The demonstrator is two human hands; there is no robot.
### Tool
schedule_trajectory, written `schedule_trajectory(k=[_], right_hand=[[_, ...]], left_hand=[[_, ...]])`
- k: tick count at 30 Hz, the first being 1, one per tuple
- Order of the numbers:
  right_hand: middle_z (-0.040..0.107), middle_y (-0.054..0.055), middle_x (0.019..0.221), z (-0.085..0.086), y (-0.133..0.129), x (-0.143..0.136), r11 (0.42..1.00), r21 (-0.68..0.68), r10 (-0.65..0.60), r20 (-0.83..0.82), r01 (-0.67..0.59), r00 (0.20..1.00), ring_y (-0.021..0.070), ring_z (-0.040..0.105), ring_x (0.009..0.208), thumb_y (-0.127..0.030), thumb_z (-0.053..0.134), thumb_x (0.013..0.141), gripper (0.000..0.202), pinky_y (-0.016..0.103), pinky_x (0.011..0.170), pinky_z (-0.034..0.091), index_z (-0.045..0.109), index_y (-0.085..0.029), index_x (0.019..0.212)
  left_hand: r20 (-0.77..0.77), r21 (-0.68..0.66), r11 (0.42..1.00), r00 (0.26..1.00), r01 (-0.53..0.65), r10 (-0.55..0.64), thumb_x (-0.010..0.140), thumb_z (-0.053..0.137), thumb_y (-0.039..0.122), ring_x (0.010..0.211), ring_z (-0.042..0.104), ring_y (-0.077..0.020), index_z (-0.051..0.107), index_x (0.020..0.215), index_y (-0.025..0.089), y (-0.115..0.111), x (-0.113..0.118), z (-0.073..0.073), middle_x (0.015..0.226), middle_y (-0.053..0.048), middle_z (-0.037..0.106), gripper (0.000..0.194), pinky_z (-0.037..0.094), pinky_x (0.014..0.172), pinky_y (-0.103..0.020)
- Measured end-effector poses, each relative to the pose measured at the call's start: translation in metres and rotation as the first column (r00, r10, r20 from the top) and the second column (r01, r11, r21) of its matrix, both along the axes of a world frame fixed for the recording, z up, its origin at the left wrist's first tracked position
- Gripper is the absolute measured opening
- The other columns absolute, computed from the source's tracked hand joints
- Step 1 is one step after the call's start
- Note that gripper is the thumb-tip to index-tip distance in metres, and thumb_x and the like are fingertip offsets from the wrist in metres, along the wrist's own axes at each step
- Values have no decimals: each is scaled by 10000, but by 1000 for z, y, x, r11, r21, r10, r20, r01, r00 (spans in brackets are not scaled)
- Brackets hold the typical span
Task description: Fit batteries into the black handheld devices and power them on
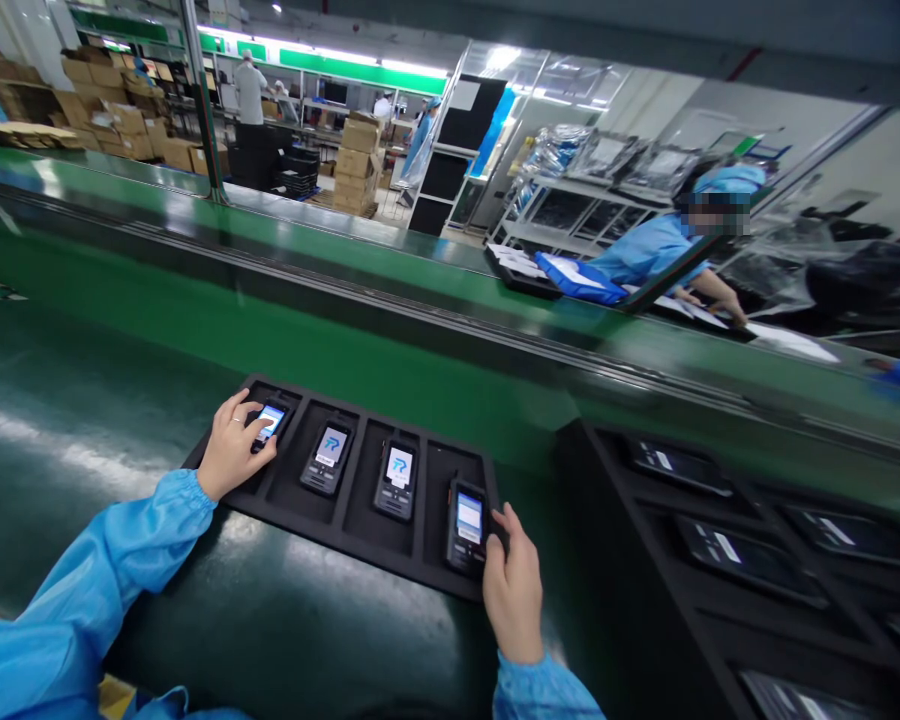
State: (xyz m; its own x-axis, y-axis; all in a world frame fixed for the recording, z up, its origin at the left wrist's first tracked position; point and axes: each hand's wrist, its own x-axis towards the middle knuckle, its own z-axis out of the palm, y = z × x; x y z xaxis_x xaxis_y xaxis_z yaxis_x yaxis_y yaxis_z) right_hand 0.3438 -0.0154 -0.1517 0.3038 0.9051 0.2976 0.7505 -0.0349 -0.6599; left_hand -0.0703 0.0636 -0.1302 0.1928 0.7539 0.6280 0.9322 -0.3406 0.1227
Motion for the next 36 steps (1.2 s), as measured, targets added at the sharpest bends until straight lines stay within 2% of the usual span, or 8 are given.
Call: schedule_trajectory(k=[4,7,10,17,23,28,36], right_hand=[[592,151,1196,-2,-2,6,992,127,21,61,-28,998,297,500,1177,-310,292,918,431,483,1021,392,575,-141,1196],[639,132,1096,0,-3,9,976,211,21,127,-48,992,304,527,1141,-328,375,921,356,501,991,418,670,-167,1038],[653,111,1073,3,-5,12,965,255,14,202,-67,979,301,527,1140,-339,423,925,324,514,970,441,713,-193,936],[657,100,1121,4,-8,8,962,253,20,317,-105,948,284,480,1200,-286,414,944,330,506,947,477,737,-214,934],[628,106,1217,-3,-4,5,967,212,59,350,-141,935,316,445,1253,-305,409,943,340,569,971,447,739,-223,967],[621,117,1229,-4,-4,7,965,229,48,323,-128,945,295,442,1257,-294,408,949,334,548,980,448,723,-204,1011],[661,93,1159,-6,-4,6,969,220,50,259,-109,965,277,482,1216,-312,409,945,331,525,966,465,722,-217,996]], left_hand=[[3,-4,1000,1000,-14,14,810,470,129,1262,414,-330,681,874,176,1,-5,-4,1057,-120,587,226,401,1015,-498],[16,-11,1000,1000,-13,13,802,410,68,1250,428,-320,687,875,175,1,-8,-6,1059,-117,599,306,404,1010,-494],[44,-13,1000,999,-6,7,803,407,74,1241,435,-338,692,871,166,1,-10,-6,1055,-129,603,307,401,1003,-513],[43,-51,999,999,7,-5,809,438,116,1246,429,-366,695,843,186,3,-11,-3,1033,-114,601,269,413,979,-552],[33,-54,999,999,-1,3,811,434,128,1243,429,-367,694,844,188,4,-11,-5,1052,-114,590,269,413,973,-554],[63,-52,999,998,12,-9,778,442,128,1255,411,-384,689,842,187,5,-12,-8,1058,-151,592,262,398,979,-579],[133,-40,998,990,52,-46,795,446,148,1255,421,-371,689,828,190,7,-11,-9,1036,-140,607,249,389,989,-578]])
